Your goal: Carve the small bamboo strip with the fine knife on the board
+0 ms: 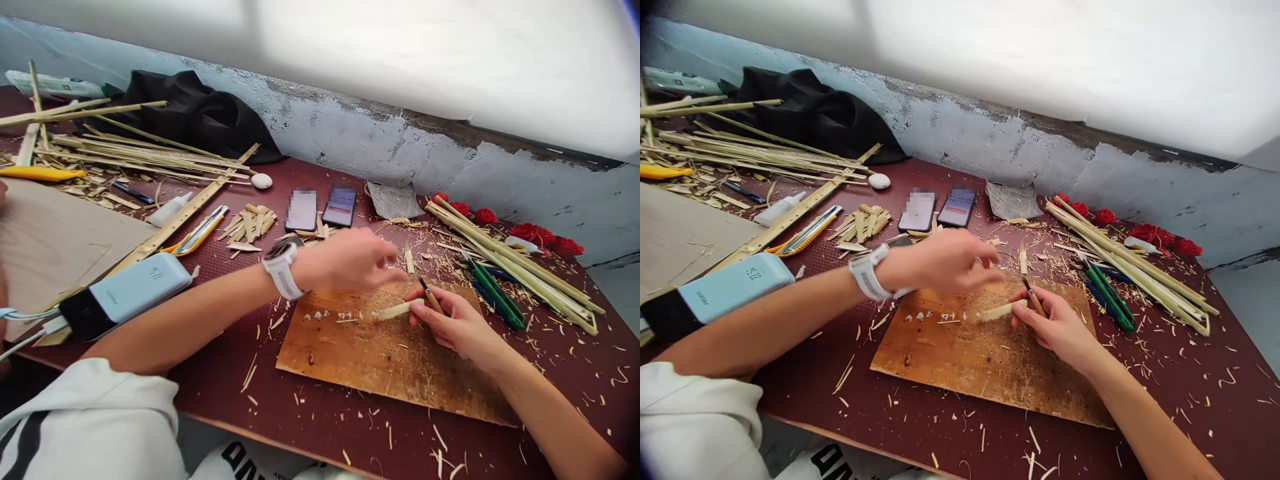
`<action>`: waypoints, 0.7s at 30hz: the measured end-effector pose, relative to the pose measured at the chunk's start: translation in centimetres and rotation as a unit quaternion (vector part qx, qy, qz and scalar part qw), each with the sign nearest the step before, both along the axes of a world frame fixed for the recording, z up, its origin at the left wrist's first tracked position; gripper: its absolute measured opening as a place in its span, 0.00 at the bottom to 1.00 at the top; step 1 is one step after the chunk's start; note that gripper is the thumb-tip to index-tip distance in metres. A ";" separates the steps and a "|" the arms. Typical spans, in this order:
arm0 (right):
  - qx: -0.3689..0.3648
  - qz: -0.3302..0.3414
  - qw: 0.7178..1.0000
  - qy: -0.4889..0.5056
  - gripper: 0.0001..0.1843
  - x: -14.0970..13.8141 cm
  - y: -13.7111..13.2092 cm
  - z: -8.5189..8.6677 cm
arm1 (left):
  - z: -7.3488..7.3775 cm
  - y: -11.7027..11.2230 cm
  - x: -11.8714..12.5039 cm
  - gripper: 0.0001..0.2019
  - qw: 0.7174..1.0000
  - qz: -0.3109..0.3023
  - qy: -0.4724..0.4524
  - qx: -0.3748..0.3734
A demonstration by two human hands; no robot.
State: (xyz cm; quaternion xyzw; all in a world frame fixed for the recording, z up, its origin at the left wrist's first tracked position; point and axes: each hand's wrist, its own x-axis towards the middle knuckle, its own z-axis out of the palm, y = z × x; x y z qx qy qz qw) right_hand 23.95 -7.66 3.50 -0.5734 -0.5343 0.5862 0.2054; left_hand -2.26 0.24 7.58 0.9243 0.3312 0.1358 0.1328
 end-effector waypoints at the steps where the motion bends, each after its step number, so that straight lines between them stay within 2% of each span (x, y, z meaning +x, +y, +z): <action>1: 0.008 -0.017 1.000 0.005 0.29 0.0 0.0 0.0 | -0.5 -1.3 1.0 0.24 1.000 -0.017 -0.005 0.008; 3: 0.026 -0.043 0.999 0.009 0.30 0.0 0.0 0.1 | -1.3 -3.4 2.5 0.23 0.998 -0.066 0.005 0.023; 6: 0.046 -0.055 0.997 0.003 0.30 0.0 -0.1 0.4 | -2.1 -5.0 3.3 0.16 0.996 -0.086 0.031 0.023; 10: 0.099 -0.016 0.993 -0.056 0.27 -0.2 -0.1 0.9 | -2.2 -4.8 3.1 0.12 0.995 -0.098 0.016 -0.011; 14: 0.157 0.040 0.980 -0.118 0.27 -0.3 -0.1 1.7 | -2.2 -4.3 3.0 0.09 0.995 -0.081 -0.007 -0.052; 21: 0.166 0.029 0.976 -0.137 0.24 0.2 -0.2 1.7 | -2.3 -4.4 3.0 0.06 0.998 -0.057 -0.002 -0.029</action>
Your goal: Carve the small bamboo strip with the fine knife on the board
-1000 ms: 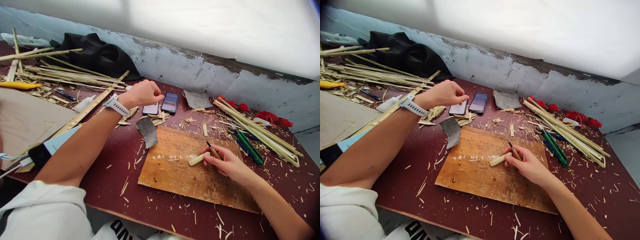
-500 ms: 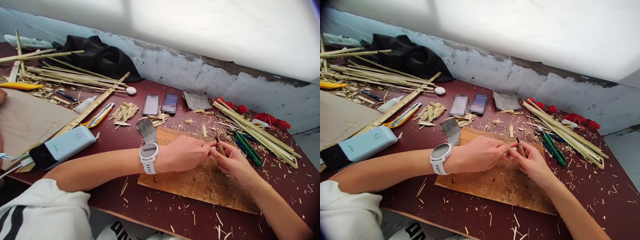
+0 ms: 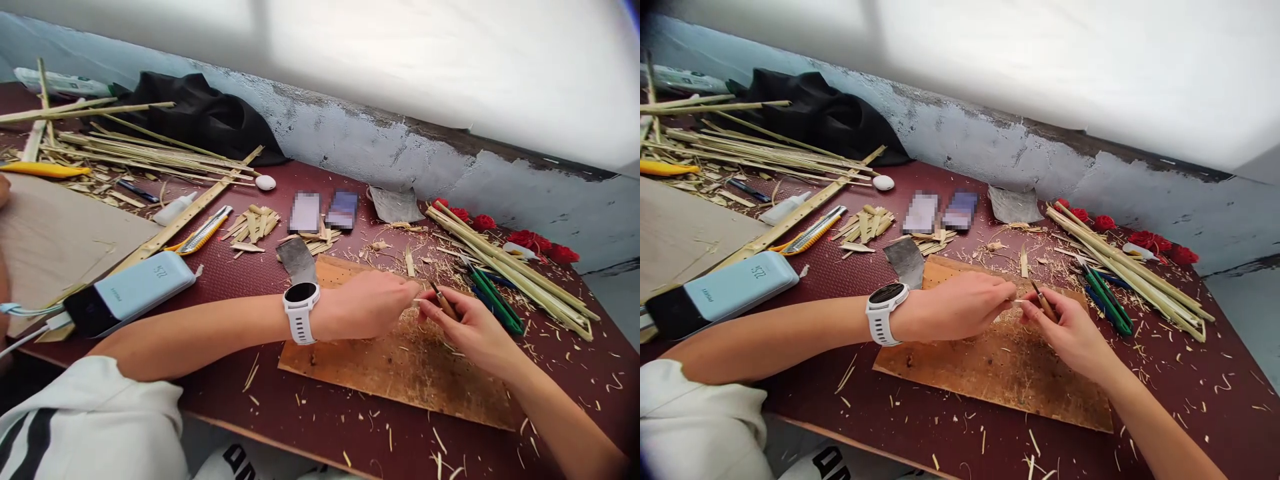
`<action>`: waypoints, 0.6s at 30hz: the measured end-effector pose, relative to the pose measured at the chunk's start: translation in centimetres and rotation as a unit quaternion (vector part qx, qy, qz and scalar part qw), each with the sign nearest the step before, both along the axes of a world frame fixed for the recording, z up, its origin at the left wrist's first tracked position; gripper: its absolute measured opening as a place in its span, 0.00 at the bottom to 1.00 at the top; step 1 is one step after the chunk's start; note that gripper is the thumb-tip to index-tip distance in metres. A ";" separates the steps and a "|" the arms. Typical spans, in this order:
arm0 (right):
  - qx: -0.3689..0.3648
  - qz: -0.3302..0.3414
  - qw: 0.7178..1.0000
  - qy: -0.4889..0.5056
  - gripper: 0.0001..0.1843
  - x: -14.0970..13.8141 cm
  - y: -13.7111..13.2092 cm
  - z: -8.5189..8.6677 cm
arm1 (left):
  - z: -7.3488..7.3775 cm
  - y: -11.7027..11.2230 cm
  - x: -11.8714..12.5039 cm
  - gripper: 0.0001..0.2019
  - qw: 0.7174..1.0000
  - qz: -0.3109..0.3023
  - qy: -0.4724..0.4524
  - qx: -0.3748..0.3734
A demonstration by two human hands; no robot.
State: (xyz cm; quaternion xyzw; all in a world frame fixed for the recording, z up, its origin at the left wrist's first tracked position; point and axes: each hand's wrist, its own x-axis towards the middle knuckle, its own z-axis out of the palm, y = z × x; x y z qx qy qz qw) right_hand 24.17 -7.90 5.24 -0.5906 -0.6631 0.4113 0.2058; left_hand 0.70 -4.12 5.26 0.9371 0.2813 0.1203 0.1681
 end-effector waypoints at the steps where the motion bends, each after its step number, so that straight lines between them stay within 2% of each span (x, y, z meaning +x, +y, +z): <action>1: -0.001 0.002 1.000 0.004 0.24 0.2 -0.1 -0.2 | -0.1 0.0 0.0 0.06 1.000 -0.003 0.001 0.003; 5: -0.006 0.015 1.000 -0.008 0.25 0.8 -0.8 -0.7 | -0.4 0.0 0.0 0.05 1.000 -0.019 0.001 0.015; 10: 0.015 -0.005 0.999 -0.048 0.23 1.4 -1.9 -1.6 | -0.8 -0.3 0.2 0.06 0.999 -0.030 -0.005 0.019; 18: 0.060 0.002 0.996 -0.067 0.22 1.6 -2.6 -2.1 | -1.3 -0.7 0.4 0.02 0.998 -0.047 -0.035 -0.033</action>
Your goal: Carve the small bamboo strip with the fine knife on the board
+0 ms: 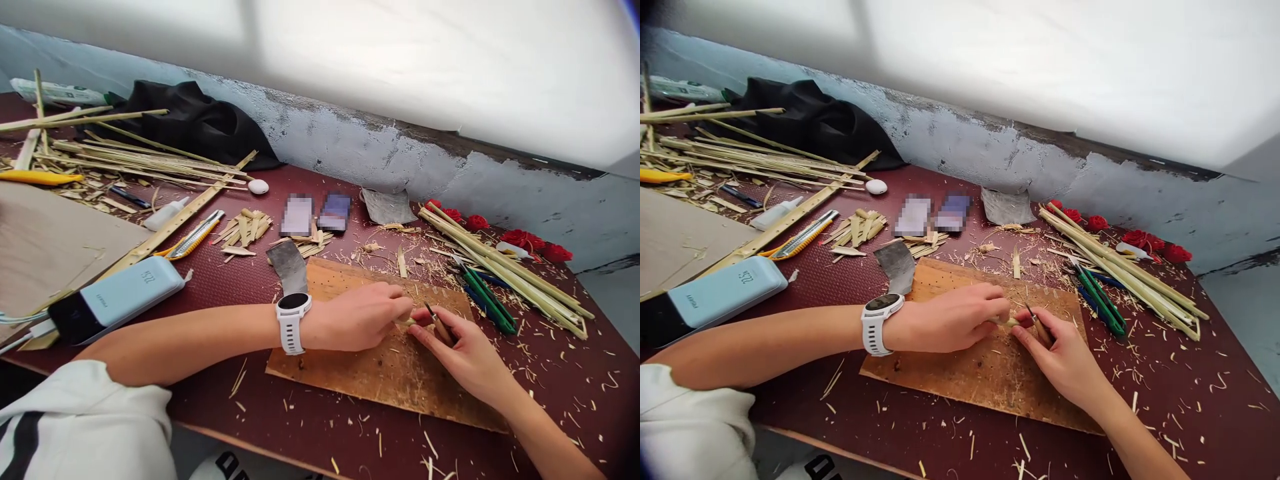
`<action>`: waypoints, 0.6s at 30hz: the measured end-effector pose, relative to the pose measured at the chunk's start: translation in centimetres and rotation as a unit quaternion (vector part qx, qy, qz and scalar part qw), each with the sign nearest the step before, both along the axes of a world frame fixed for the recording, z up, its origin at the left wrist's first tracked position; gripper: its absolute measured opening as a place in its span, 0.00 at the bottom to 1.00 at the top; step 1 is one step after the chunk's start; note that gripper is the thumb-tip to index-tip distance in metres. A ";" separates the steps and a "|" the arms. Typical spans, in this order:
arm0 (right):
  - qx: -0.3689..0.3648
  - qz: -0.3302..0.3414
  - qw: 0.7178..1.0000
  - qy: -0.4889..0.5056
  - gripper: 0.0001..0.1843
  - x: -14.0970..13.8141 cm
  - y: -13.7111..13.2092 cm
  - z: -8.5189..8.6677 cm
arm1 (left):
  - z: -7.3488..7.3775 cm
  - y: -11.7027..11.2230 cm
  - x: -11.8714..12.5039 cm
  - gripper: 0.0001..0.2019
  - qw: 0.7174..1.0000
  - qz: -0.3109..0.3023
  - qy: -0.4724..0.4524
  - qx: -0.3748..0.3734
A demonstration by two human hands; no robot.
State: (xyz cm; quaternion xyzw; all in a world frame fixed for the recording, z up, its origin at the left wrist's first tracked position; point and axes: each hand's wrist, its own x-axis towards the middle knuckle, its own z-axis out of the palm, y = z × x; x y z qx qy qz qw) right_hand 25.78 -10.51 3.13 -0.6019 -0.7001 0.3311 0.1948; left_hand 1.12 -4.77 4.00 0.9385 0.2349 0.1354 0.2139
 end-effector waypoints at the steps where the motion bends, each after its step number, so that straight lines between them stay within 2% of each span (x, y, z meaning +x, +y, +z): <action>1: 0.001 0.000 1.000 -0.008 0.22 0.0 -0.2 0.1 | 0.0 0.0 0.0 0.02 1.000 -0.003 -0.004 -0.011; 5: 0.014 -0.008 1.000 -0.017 0.23 0.0 -0.9 0.1 | 0.4 0.3 -0.1 0.04 0.997 -0.021 -0.023 -0.077; 8: 0.007 -0.019 1.000 -0.004 0.22 -0.1 -1.1 -0.1 | 0.9 1.3 -0.6 0.07 0.991 0.013 -0.014 -0.132; 13: 0.013 -0.034 0.999 0.006 0.22 -0.2 -0.8 -0.6 | 1.4 2.9 -1.6 0.02 0.980 0.015 0.004 -0.197; 18: 0.038 -0.043 0.998 0.004 0.23 -0.5 -1.2 -0.7 | 1.2 2.7 -1.5 0.02 0.970 0.020 0.021 -0.241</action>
